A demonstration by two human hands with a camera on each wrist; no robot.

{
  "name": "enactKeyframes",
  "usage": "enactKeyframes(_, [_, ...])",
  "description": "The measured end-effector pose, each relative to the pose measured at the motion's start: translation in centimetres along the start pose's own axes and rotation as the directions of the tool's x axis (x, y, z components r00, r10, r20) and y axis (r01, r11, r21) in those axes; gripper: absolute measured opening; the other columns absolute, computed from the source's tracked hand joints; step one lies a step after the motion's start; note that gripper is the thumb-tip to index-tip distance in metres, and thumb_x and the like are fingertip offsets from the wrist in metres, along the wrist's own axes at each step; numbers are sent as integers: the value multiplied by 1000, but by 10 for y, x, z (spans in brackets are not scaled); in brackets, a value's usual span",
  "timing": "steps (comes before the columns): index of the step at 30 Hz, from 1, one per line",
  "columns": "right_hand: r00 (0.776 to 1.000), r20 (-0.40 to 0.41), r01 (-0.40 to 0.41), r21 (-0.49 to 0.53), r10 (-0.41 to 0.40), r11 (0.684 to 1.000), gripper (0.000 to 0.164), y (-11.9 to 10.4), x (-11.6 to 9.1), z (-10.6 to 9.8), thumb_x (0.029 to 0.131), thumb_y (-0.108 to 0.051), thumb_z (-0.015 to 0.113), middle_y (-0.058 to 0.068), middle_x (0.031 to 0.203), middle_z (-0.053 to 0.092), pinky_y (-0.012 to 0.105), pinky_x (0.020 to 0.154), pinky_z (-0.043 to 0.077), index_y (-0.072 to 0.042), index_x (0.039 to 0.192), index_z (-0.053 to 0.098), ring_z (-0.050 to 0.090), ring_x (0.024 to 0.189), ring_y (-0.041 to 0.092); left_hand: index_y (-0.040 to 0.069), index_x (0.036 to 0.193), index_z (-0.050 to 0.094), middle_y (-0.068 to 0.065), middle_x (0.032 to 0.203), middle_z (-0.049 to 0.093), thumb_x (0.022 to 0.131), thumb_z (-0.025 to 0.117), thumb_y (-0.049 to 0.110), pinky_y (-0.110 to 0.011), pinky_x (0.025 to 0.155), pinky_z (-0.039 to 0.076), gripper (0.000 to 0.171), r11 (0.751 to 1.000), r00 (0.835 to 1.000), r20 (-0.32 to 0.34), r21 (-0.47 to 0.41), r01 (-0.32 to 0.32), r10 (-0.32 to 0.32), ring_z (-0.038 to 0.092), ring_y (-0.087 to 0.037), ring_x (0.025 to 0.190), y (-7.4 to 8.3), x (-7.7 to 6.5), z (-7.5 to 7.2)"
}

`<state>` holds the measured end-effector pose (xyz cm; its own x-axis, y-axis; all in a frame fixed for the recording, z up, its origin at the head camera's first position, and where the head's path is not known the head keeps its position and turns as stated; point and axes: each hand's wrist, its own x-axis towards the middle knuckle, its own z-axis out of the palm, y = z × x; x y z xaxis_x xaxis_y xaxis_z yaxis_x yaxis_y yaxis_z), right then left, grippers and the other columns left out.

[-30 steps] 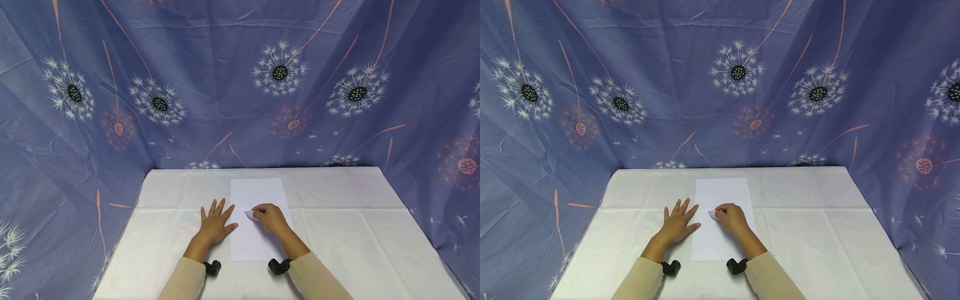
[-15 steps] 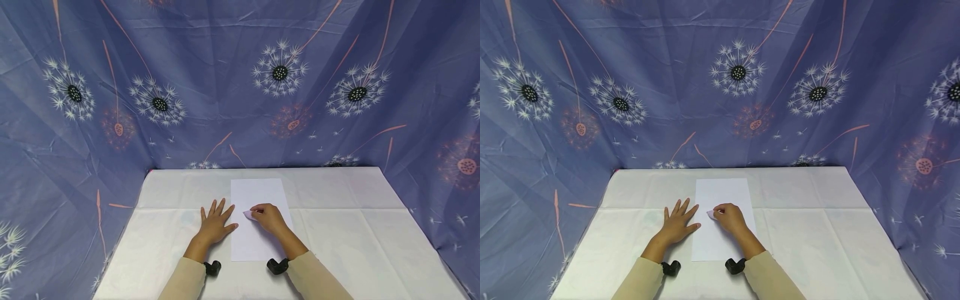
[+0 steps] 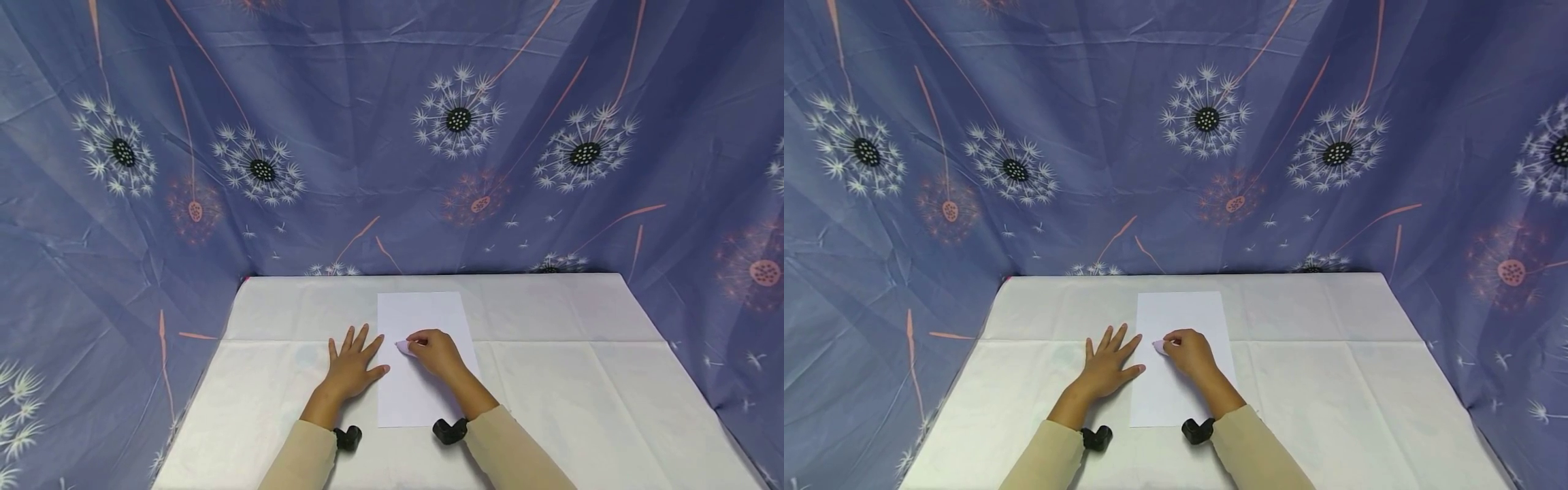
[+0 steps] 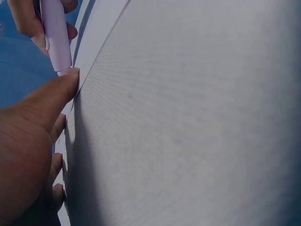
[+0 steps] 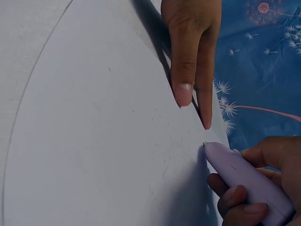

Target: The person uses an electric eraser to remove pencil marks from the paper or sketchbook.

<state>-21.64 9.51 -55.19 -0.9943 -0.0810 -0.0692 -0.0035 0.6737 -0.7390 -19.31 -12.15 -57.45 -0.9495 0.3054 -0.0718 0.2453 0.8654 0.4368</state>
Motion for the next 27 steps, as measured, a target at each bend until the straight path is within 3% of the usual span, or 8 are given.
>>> enactKeyframes(27, [998, -62, -33, -7, 32, 999, 19, 2, 3, -2, 92, -22, 69, 8, 104, 78, 47, 89, 54, -15, 106, 80, 70, 99, 26, 25, 154, 44, -13, 169, 22, 95, 61, 56, -78, 116, 2, 69, 1000, 1000, -3, 2, 2, -2, 12, -43, 157, 2, -1, -1])
